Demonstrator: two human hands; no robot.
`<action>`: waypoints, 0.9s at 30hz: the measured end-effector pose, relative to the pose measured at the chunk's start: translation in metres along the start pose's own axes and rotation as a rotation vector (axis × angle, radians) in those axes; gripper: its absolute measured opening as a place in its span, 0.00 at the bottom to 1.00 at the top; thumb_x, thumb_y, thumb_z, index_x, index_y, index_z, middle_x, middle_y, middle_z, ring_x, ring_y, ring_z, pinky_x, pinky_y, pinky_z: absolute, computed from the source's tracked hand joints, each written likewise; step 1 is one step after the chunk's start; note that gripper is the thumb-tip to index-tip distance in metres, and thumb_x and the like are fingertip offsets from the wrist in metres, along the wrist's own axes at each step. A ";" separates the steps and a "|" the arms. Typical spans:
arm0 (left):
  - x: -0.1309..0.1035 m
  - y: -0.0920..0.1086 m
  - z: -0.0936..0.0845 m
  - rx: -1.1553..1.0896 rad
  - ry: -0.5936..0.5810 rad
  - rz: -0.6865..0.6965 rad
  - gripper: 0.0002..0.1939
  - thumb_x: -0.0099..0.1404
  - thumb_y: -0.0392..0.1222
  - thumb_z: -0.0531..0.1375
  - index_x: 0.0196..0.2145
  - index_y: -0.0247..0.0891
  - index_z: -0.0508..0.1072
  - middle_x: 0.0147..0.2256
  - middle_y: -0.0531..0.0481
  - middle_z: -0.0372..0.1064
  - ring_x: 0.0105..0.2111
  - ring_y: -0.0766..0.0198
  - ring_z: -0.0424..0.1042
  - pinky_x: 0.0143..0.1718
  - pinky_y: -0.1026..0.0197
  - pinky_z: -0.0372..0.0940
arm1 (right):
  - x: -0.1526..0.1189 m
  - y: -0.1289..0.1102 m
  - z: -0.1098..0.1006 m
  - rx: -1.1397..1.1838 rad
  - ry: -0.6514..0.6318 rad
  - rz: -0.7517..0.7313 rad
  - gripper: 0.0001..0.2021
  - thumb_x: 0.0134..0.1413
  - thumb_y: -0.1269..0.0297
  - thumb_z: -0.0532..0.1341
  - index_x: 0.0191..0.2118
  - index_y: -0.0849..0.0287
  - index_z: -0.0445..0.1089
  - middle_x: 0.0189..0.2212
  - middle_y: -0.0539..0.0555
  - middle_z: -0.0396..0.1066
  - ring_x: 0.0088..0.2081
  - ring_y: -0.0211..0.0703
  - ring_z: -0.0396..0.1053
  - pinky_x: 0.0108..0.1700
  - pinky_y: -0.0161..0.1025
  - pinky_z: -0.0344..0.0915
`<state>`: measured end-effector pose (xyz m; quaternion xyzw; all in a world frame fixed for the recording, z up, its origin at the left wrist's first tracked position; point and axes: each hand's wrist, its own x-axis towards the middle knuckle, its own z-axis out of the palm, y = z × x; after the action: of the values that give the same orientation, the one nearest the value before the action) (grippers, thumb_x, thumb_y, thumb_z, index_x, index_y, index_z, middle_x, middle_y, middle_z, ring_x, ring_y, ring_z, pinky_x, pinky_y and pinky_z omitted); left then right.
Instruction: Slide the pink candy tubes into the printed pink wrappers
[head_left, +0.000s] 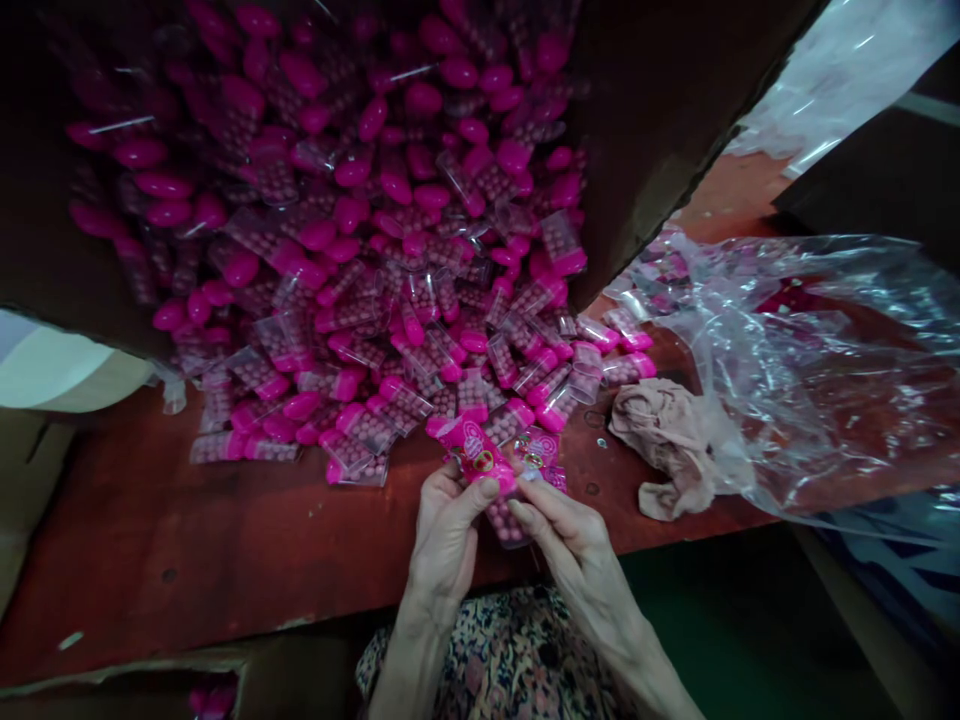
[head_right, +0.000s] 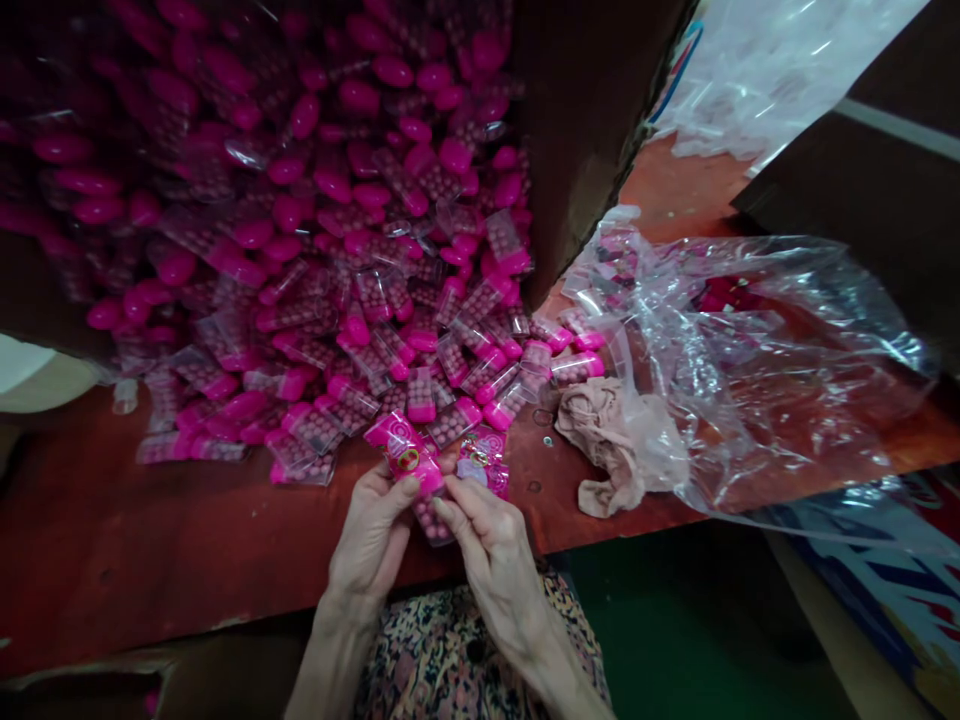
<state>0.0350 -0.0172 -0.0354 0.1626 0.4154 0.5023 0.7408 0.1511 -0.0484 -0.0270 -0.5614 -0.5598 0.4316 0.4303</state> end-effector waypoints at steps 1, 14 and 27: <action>0.000 0.001 -0.001 -0.011 -0.030 -0.006 0.11 0.48 0.39 0.68 0.30 0.33 0.76 0.28 0.45 0.76 0.28 0.62 0.73 0.35 0.61 0.66 | 0.001 -0.001 -0.001 0.019 -0.024 0.010 0.12 0.60 0.63 0.53 0.38 0.59 0.74 0.25 0.51 0.69 0.25 0.39 0.67 0.28 0.33 0.67; -0.001 0.001 -0.001 0.001 -0.030 -0.027 0.12 0.51 0.41 0.66 0.34 0.32 0.78 0.32 0.42 0.76 0.28 0.63 0.72 0.32 0.62 0.66 | -0.004 0.000 0.011 -0.210 0.054 -0.140 0.15 0.61 0.70 0.49 0.47 0.61 0.70 0.30 0.58 0.70 0.30 0.43 0.70 0.32 0.36 0.70; -0.003 0.004 -0.003 0.083 0.009 0.003 0.10 0.52 0.40 0.65 0.32 0.33 0.79 0.28 0.45 0.76 0.22 0.67 0.68 0.28 0.64 0.65 | -0.015 -0.002 0.011 -0.154 0.106 -0.013 0.15 0.60 0.64 0.52 0.51 0.59 0.67 0.43 0.58 0.73 0.43 0.47 0.72 0.42 0.39 0.71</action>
<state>0.0302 -0.0189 -0.0331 0.1916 0.4388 0.4866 0.7307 0.1394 -0.0630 -0.0278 -0.6111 -0.5715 0.3542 0.4178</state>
